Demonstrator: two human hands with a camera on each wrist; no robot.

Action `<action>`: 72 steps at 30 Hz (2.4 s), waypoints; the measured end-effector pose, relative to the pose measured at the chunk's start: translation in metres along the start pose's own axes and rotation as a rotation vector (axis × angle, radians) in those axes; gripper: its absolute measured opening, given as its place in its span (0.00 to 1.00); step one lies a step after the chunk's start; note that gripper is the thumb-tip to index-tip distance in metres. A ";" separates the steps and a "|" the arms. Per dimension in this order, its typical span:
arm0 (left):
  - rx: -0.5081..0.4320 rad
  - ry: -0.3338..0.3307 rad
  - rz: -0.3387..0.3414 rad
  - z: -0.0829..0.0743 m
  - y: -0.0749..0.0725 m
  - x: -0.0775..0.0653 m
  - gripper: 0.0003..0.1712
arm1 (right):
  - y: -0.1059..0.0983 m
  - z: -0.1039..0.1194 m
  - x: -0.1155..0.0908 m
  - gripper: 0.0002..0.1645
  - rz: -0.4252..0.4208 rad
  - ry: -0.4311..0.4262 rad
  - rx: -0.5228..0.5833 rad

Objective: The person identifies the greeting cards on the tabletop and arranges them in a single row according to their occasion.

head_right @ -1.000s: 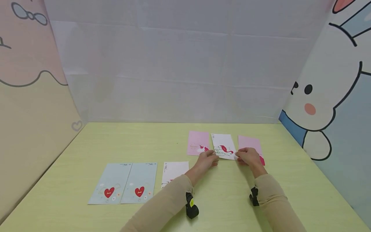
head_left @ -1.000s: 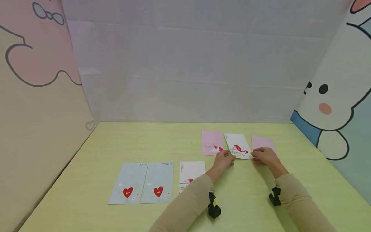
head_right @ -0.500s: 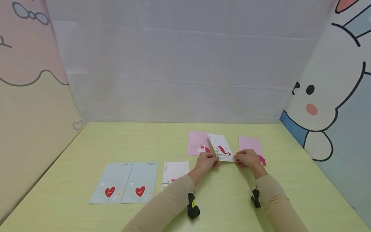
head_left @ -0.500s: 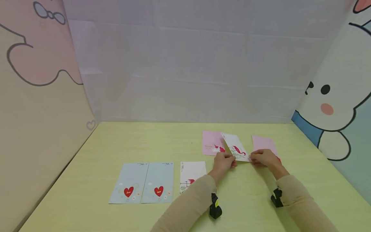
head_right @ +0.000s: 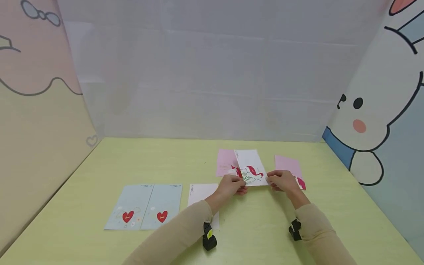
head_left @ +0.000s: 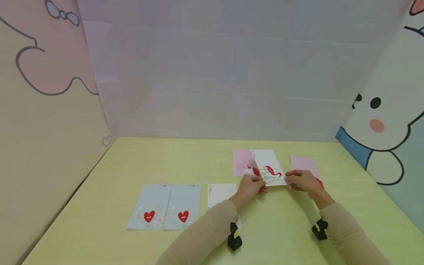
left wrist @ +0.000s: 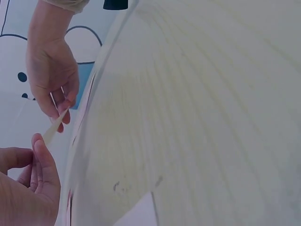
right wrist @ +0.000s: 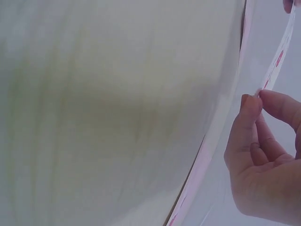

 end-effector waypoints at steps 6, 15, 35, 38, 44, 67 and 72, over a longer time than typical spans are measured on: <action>0.017 -0.011 0.067 -0.003 -0.010 -0.007 0.04 | -0.002 -0.017 0.014 0.31 -0.024 0.017 0.038; 0.080 -0.030 0.116 -0.005 -0.023 -0.018 0.05 | 0.006 -0.009 0.002 0.28 -0.007 -0.100 0.109; 0.247 0.008 0.184 -0.002 -0.056 -0.049 0.38 | 0.036 0.002 -0.031 0.28 0.051 -0.078 0.089; 0.292 0.010 0.195 -0.002 -0.063 -0.056 0.36 | 0.040 0.010 -0.042 0.26 0.080 -0.077 0.065; 0.317 -0.014 0.214 -0.002 -0.072 -0.066 0.33 | 0.046 0.008 -0.049 0.26 0.124 -0.073 0.043; 0.432 -0.073 0.248 -0.001 -0.080 -0.078 0.31 | 0.058 0.004 -0.058 0.20 0.188 -0.117 -0.056; 0.433 -0.077 0.258 -0.002 -0.082 -0.078 0.31 | 0.062 0.005 -0.057 0.20 0.159 -0.097 -0.089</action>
Point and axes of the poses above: each hand's wrist, its own x-axis towards the middle knuckle, its own y-axis out of the palm, z = x × y, the point moved 1 cm from there along x, towards the middle knuckle, and after that the axes turned 6 degrees about -x, right-handed, at the moved point
